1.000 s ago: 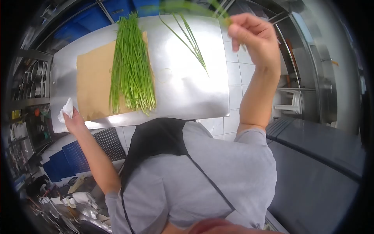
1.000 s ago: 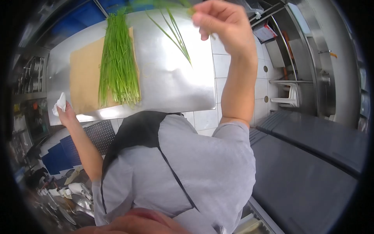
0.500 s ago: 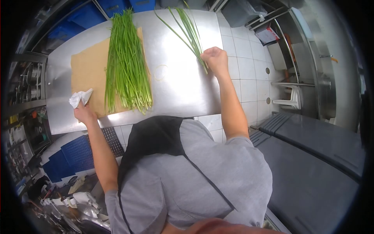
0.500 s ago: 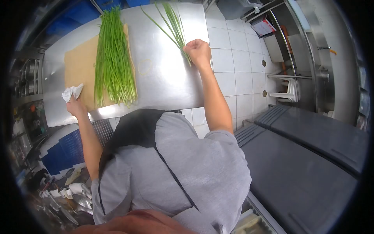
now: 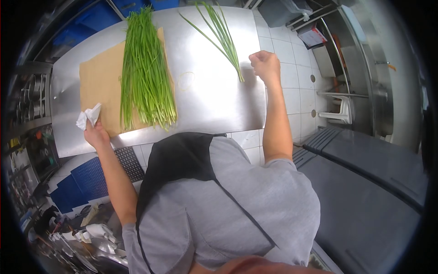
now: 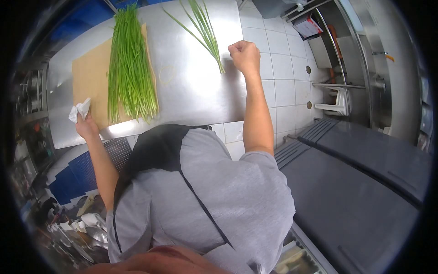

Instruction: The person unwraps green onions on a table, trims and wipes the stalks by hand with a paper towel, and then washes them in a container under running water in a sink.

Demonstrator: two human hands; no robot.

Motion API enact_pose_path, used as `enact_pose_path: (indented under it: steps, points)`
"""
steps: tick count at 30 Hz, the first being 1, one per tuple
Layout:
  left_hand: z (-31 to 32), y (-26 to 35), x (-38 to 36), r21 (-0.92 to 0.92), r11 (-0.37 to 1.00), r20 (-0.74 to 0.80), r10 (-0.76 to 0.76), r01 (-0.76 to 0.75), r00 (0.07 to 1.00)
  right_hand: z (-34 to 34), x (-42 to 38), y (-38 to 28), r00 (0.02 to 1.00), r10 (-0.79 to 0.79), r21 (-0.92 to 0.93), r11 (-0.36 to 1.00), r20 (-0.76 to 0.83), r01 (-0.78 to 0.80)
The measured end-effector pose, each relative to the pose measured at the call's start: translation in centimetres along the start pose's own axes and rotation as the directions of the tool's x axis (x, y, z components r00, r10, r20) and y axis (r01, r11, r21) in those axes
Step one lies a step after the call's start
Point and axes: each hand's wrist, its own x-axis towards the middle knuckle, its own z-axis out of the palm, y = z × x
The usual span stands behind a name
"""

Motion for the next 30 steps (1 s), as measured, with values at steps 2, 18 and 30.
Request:
enact_pose_path:
  steps: [2, 18, 30]
  points:
    - [0.4, 0.4, -0.4, -0.004, 1.000, 0.008, -0.025, 0.025, 1.000, -0.2, -0.2, -0.6, 0.998, 0.049, -0.036, 0.998, 0.028, -0.048]
    - [0.3, 1.1, -0.2, -0.067, 0.993, 0.030, -0.092, 0.094, 0.995, 1.8, -2.0, -1.5, 0.983, -0.134, -0.273, 0.948, 0.122, 0.163]
    - [0.6, 1.3, -0.3, -0.081, 0.992, 0.021, -0.099, 0.100, 0.995, 0.1, -3.1, -1.1, 0.981, -0.106, -0.281, 0.948, 0.165, 0.150]
